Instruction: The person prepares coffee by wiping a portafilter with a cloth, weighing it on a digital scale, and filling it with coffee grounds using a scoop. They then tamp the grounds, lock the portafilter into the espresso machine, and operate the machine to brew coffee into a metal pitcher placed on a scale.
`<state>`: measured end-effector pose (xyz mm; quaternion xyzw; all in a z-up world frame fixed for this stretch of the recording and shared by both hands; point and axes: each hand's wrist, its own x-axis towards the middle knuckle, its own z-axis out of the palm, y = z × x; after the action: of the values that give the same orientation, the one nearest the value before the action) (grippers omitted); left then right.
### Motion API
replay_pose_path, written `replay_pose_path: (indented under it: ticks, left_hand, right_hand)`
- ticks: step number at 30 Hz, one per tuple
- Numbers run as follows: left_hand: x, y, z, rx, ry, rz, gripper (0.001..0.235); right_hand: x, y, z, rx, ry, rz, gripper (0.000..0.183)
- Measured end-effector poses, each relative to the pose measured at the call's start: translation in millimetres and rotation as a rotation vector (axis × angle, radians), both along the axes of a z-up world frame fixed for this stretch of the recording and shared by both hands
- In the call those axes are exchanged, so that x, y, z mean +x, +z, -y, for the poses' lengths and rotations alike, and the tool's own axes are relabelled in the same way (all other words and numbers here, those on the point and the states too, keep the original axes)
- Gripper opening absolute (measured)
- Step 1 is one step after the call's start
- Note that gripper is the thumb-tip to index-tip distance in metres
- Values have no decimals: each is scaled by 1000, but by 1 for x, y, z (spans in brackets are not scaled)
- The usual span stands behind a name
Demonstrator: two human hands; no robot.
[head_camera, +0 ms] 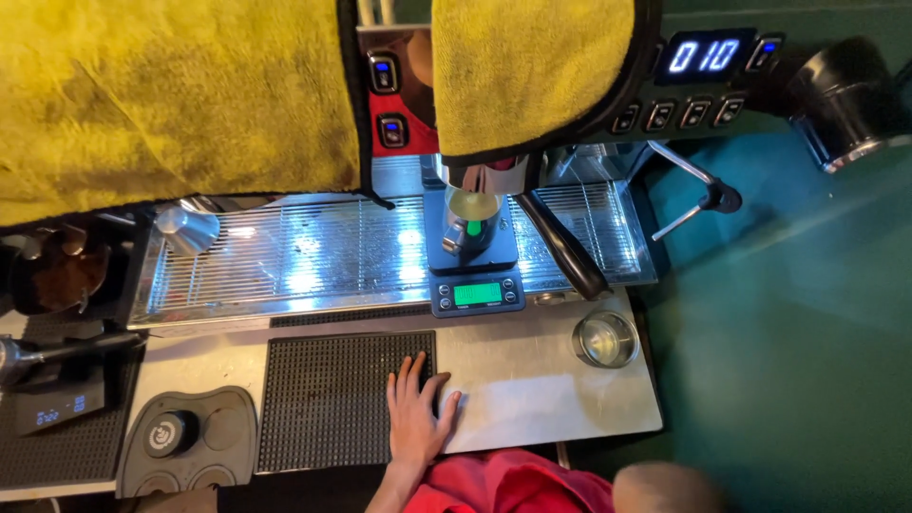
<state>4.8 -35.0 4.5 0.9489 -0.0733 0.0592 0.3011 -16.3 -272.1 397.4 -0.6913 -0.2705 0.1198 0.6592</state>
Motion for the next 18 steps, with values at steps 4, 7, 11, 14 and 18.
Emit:
replay_pose_path:
  ticks: [4, 7, 11, 14, 18]
  left_hand:
    - [-1, 1, -2, -13, 11, 40, 38]
    - [0, 0, -3, -30, 12, 85, 36]
    - [-5, -3, -4, -17, -2, 26, 38]
    - [0, 6, -6, -4, -13, -20, 38]
    - [-1, -1, -10, 18, -44, -115, 40]
  right_hand:
    - [22, -108, -15, -137, -41, 23, 36]
    - [34, -191, -19, -214, -34, 51, 37]
    - [25, -366, 9, -823, -570, 124, 18]
    - [12, -417, 22, -1019, -653, 202, 50]
    - [5, -429, 24, -1149, -599, 151, 57]
